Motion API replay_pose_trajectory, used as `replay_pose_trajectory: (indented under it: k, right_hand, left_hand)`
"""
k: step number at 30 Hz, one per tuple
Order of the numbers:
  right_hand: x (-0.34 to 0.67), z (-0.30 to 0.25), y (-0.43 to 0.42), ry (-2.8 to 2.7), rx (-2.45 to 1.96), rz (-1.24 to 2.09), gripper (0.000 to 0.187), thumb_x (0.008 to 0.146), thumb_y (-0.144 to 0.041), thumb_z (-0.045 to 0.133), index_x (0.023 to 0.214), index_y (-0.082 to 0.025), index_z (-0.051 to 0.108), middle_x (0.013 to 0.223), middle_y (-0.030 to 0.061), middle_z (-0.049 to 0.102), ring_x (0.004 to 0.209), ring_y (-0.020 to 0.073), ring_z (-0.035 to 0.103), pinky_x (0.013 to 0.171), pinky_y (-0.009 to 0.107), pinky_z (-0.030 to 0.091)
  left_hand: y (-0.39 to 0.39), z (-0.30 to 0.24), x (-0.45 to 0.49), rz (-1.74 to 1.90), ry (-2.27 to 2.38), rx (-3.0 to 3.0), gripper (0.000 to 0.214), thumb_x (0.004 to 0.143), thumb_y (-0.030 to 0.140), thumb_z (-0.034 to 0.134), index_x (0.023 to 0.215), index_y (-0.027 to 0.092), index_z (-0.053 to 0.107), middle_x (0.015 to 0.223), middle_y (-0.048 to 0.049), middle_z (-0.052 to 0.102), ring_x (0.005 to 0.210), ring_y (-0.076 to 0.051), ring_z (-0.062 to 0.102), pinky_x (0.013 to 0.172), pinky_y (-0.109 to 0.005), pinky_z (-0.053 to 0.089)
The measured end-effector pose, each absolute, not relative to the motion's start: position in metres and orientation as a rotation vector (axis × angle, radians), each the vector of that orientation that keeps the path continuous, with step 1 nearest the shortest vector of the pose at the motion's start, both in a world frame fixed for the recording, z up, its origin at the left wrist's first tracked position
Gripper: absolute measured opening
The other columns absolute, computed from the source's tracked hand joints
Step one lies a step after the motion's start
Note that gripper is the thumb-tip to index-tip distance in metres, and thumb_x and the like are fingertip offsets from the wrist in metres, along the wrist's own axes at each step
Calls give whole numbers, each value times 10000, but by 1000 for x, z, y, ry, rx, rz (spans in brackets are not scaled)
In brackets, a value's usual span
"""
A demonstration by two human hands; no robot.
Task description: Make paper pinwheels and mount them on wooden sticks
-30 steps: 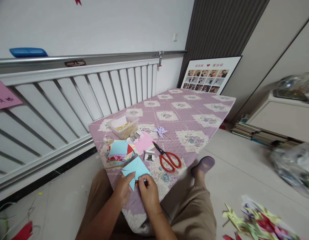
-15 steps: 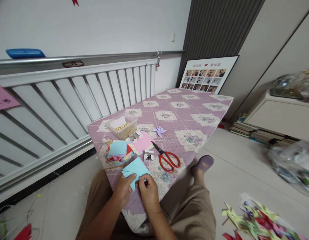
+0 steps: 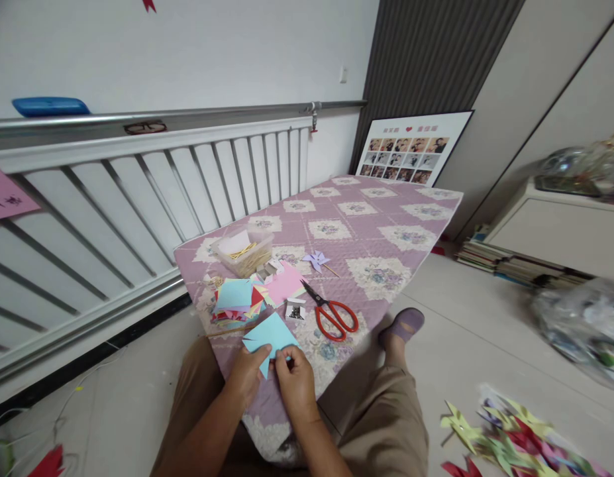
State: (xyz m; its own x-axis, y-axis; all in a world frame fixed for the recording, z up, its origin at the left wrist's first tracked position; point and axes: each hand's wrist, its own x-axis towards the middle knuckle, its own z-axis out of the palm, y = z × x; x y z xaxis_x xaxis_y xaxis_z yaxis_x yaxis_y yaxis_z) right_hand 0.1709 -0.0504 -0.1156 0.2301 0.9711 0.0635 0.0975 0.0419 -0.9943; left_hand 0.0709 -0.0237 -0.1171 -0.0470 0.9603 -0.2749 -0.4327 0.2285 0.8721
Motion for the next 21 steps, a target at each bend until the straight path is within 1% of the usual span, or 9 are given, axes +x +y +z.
replay_pose_trajectory:
  k: [3, 6, 8, 9, 12, 14, 16, 18, 21]
  right_hand:
    - [170, -116, -51, -1108, -1331, 952, 261, 807, -398, 588, 625, -216, 545, 592, -3, 623, 597, 188, 559, 633, 292, 430]
    - [170, -117, -55, -1055, -1319, 952, 231, 781, -409, 617, 668, -217, 558, 619, -6, 615, 629, 191, 558, 660, 296, 438]
    - [174, -119, -57, -971, -1328, 934, 212, 768, -425, 623, 770, -223, 558, 675, -11, 606, 660, 191, 555, 660, 292, 443]
    - [178, -121, -58, -918, -1336, 922, 231, 766, -439, 616, 832, -229, 547, 718, -9, 604, 690, 193, 556, 657, 290, 446]
    - [195, -121, -58, -773, -1358, 925, 354, 768, -496, 585, 997, -238, 508, 857, 16, 610, 798, 207, 569, 639, 281, 460]
    - [206, -115, -58, -736, -1353, 998, 422, 766, -515, 589, 1066, -226, 519, 898, 34, 632, 821, 213, 588, 628, 279, 471]
    - [213, -103, -59, -750, -1323, 1123, 446, 750, -509, 624, 1070, -204, 566, 876, 41, 663, 770, 208, 613, 618, 283, 481]
    - [214, -88, -62, -790, -1273, 1269, 424, 726, -490, 667, 1016, -182, 629, 830, 42, 694, 696, 198, 627, 603, 287, 487]
    - [207, -68, -69, -840, -1197, 1469, 373, 690, -458, 714, 914, -160, 693, 743, 38, 719, 594, 174, 615, 561, 274, 469]
  left_hand:
    - [-23, -114, 72, 1274, 1124, 627, 289, 557, 285, 771, 775, 141, 648, 681, -30, 671, 650, -169, 607, 607, -268, 467]
    - [-23, -108, 73, 1258, 1137, 622, 273, 553, 295, 761, 741, 149, 627, 650, -17, 653, 607, -157, 591, 553, -253, 446]
    - [-22, -104, 73, 1243, 1138, 623, 252, 563, 300, 740, 719, 155, 604, 623, -1, 627, 550, -137, 561, 496, -242, 418]
    - [-23, -102, 72, 1232, 1143, 624, 243, 570, 300, 729, 713, 158, 594, 609, 8, 613, 523, -127, 543, 473, -237, 404]
    - [-26, -98, 67, 1174, 1174, 635, 237, 577, 289, 718, 725, 162, 583, 583, 20, 595, 475, -114, 517, 445, -234, 389]
    - [-31, -97, 64, 1117, 1197, 660, 231, 580, 274, 719, 732, 161, 587, 565, 18, 592, 464, -118, 518, 445, -238, 390]
    - [-36, -96, 61, 1060, 1206, 705, 207, 598, 261, 707, 740, 158, 598, 557, 9, 596, 470, -126, 526, 446, -238, 386]
    - [-41, -95, 59, 1017, 1193, 764, 170, 615, 244, 692, 738, 159, 610, 556, 8, 595, 468, -122, 513, 441, -232, 372]
    - [-45, -89, 55, 962, 1168, 857, 107, 612, 209, 689, 682, 159, 625, 517, 15, 569, 435, -106, 461, 425, -224, 333]
